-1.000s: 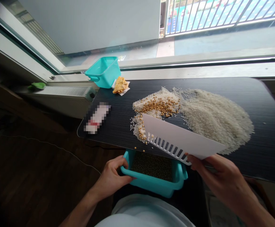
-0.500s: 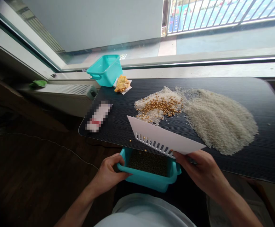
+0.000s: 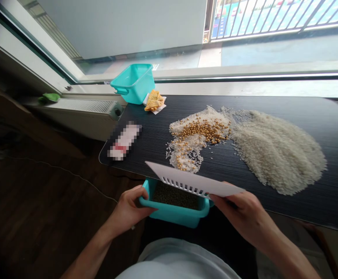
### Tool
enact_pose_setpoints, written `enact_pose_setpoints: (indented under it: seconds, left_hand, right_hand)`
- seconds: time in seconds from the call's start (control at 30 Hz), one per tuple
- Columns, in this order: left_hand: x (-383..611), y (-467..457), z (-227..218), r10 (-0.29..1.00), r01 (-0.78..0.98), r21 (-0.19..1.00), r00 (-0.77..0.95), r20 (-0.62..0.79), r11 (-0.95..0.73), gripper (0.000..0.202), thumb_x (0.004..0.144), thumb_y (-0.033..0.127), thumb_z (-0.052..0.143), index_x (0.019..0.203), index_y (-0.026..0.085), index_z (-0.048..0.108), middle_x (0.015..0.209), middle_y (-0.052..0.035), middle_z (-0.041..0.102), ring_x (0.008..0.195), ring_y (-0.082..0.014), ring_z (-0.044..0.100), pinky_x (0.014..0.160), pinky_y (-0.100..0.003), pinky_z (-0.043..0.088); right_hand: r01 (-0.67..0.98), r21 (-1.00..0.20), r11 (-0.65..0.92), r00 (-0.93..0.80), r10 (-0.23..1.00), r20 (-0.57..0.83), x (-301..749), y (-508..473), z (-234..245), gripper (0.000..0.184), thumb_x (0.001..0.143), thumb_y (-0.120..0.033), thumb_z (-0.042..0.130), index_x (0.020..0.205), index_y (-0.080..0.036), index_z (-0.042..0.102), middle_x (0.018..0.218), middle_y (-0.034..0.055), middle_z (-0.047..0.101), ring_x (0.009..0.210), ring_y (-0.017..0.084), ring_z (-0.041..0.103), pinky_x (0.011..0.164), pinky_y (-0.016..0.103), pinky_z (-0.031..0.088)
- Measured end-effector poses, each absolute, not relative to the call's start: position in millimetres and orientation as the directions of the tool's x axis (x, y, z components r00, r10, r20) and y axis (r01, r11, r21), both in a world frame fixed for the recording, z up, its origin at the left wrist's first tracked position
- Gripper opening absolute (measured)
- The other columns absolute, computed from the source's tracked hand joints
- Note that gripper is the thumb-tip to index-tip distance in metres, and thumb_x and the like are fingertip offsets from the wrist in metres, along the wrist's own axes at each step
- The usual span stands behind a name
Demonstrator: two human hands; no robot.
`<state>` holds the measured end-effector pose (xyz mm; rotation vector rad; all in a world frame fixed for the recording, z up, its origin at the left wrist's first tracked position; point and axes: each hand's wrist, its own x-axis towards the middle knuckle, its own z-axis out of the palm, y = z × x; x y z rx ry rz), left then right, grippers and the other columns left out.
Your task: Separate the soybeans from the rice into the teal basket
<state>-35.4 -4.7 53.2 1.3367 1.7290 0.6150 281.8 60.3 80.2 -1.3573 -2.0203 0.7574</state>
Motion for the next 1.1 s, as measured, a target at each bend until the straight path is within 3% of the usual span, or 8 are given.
enact_pose_setpoints:
  seconds: [0.13,0.27,0.53,1.1]
  left_hand:
    - [-23,-2,56,0.936,0.545,0.777,-0.041,-0.35,0.315,0.026,0.065,0.024,0.078,0.062,0.019,0.053,0.069,0.0049,0.047,0.065,-0.0113,0.045,0.061,-0.026,0.03]
    - [-14,1,59,0.933,0.555,0.776,0.002,-0.361,0.299,0.027,0.063,0.023,0.077,0.061,0.019,0.051,0.069,0.0048,0.048,0.065,-0.0116,0.046,0.062,-0.026,0.031]
    - [-10,1,61,0.936,0.566,0.772,0.001,-0.351,0.289,0.026,0.062,0.02,0.076,0.06,0.019,0.05,0.069,0.0044,0.049,0.066,-0.0121,0.048,0.063,-0.027,0.032]
    - [-10,0,62,0.938,0.564,0.775,-0.002,-0.346,0.287,0.027,0.063,0.021,0.08,0.06,0.019,0.053,0.068,0.0052,0.05,0.065,-0.011,0.048,0.061,-0.025,0.033]
  right_hand:
    - [0.618,-0.727,0.3,-0.181,0.954,0.24,303,58,85,0.05,0.088,-0.07,0.065,0.068,-0.028,0.085,0.06,0.0035,0.079,0.05,0.021,0.074,0.053,0.027,0.062]
    - [0.62,-0.746,0.243,-0.127,0.969,0.21,314,59,82,0.049,0.085,-0.07,0.069,0.068,-0.027,0.085,0.06,0.0029,0.079,0.049,0.021,0.074,0.049,0.026,0.061]
    - [0.577,-0.78,0.242,-0.155,0.97,0.186,309,60,80,0.047,0.084,-0.069,0.071,0.075,-0.026,0.087,0.06,0.0027,0.079,0.047,0.021,0.072,0.05,0.027,0.062]
    - [0.634,-0.755,0.165,-0.126,0.986,0.11,315,54,86,0.055,0.08,-0.077,0.067,0.066,-0.027,0.084,0.06,0.004,0.079,0.049,0.023,0.073,0.048,0.029,0.06]
